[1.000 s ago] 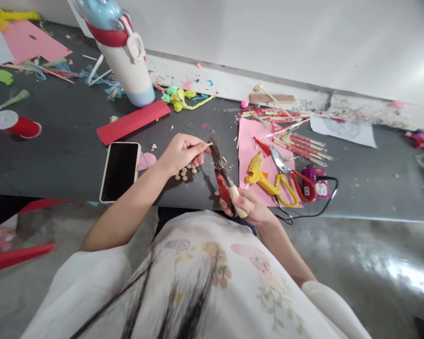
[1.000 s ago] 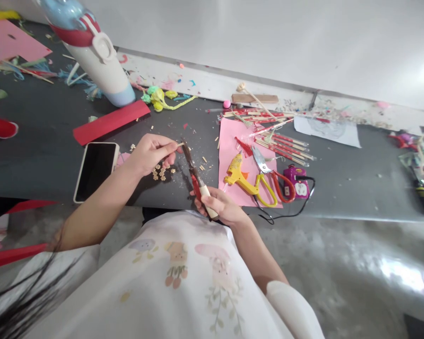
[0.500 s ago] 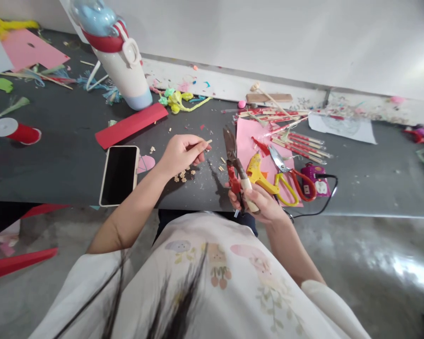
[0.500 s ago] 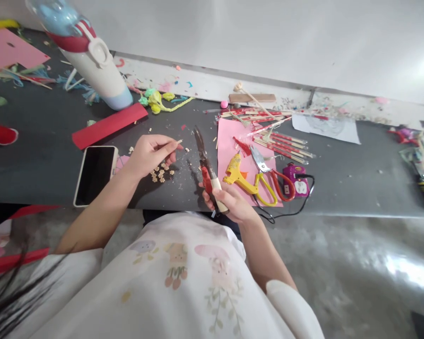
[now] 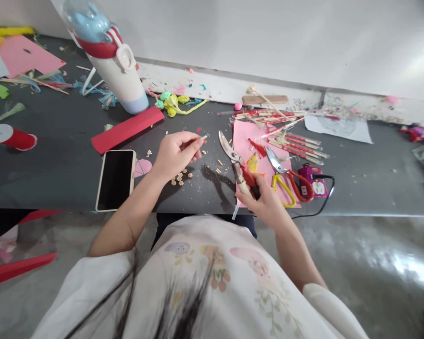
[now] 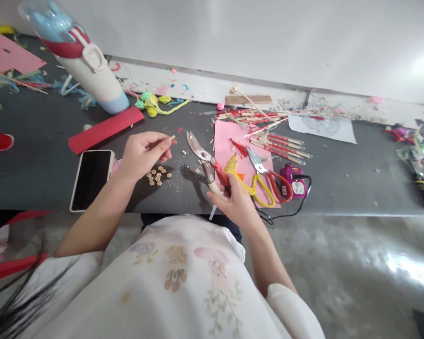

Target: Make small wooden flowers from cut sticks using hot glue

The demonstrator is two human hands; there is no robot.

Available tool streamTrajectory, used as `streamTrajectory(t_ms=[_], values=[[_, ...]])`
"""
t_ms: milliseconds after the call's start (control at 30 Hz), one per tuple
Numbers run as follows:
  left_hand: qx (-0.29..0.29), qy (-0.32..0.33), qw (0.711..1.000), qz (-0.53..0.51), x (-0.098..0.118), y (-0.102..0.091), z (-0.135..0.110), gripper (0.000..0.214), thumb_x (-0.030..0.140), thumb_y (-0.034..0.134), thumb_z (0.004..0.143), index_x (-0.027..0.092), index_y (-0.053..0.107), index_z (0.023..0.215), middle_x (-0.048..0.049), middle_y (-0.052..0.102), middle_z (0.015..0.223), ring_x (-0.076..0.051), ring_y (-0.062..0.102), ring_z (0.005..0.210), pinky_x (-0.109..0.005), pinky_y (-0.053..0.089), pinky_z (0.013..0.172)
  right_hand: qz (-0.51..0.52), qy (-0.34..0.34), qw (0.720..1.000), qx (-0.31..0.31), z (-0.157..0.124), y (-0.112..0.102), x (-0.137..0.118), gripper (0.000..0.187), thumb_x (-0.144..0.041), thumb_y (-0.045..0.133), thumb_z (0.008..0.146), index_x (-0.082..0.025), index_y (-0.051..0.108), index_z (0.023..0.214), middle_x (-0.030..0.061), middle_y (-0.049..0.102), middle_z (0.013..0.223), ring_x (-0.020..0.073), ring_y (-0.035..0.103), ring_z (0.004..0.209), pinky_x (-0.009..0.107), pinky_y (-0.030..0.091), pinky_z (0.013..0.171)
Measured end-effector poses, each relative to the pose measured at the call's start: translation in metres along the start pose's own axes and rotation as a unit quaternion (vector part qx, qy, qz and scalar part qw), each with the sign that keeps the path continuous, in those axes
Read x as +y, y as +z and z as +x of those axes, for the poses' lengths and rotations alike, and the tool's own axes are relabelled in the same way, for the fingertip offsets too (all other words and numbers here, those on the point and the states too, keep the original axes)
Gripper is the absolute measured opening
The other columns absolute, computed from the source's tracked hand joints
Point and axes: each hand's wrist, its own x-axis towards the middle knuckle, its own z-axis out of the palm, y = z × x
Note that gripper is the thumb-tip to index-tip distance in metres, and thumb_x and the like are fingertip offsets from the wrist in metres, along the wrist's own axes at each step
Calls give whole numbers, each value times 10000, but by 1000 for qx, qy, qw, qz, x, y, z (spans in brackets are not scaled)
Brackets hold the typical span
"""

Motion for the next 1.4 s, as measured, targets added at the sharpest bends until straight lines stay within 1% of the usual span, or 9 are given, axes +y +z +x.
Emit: streamTrajectory(t_ms=[100,267,467,667,867,1067,1167,1267,1400], values=[[13,11,1000,3,2,-3,0,330,470,625,858,151,705,833,-25,654,602,-76,547,491,-183,438,495,-145,-42,985,84,-3,-4,-3,543,-529,672,780,-195,509,1176,46,583,863,196,529,742,329,441,649],[10,1,1000,10,1,-4,-1,307,450,618,869,156,703,839,-24,654,611,-75,550,501,-179,442,496,-254,-84,950,159,-5,-7,-5,556,-508,653,799,-184,490,1221,127,614,1004,273,580,919,396,488,750],[-18,-42,999,3,-2,0,-9,305,450,605,875,165,711,858,-23,660,624,-78,546,502,-187,445,495,-319,-103,925,179,-4,-3,2,562,-527,581,843,-181,448,1266,129,603,1002,293,573,924,415,486,753],[-48,-49,994,-91,-7,6,-16,304,461,623,867,167,698,861,-27,658,649,-93,569,552,-205,470,524,-346,-104,912,193,-4,1,4,585,-527,610,829,-165,459,1264,140,607,1029,300,574,930,399,475,761],[-105,-82,978,-161,-10,15,-29,268,442,654,850,180,708,866,-27,684,690,-100,607,592,-201,478,523,-281,-86,935,199,-2,7,3,598,-513,634,799,-168,470,1258,132,624,1009,294,582,920,418,479,778],[-232,-85,954,-166,-14,49,-50,312,475,624,860,182,730,856,-103,723,1109,-196,662,1073,-275,546,854,-114,10,982,148,6,18,-2,738,-566,721,687,-129,489,1235,140,628,1005,269,584,862,416,479,763],[-231,-86,952,-183,-21,62,-54,329,485,605,870,179,726,860,-85,723,1007,-186,661,1000,-294,523,883,-61,5,991,118,8,20,0,719,-586,711,700,-146,493,1225,122,625,1008,246,582,856,392,476,764],[-218,-91,951,-197,-28,68,-54,349,496,608,866,165,719,866,-63,703,939,-174,643,928,-300,501,889,-40,-20,992,120,9,21,7,549,-576,578,824,-151,519,1166,101,632,959,227,582,829,385,474,770],[-209,-67,955,-198,-29,73,-56,331,478,610,873,169,722,833,-66,662,1011,-187,607,1021,-318,448,984,-32,-27,991,126,11,26,14,424,-486,464,904,-149,526,1154,128,654,979,249,603,858,421,489,803]])
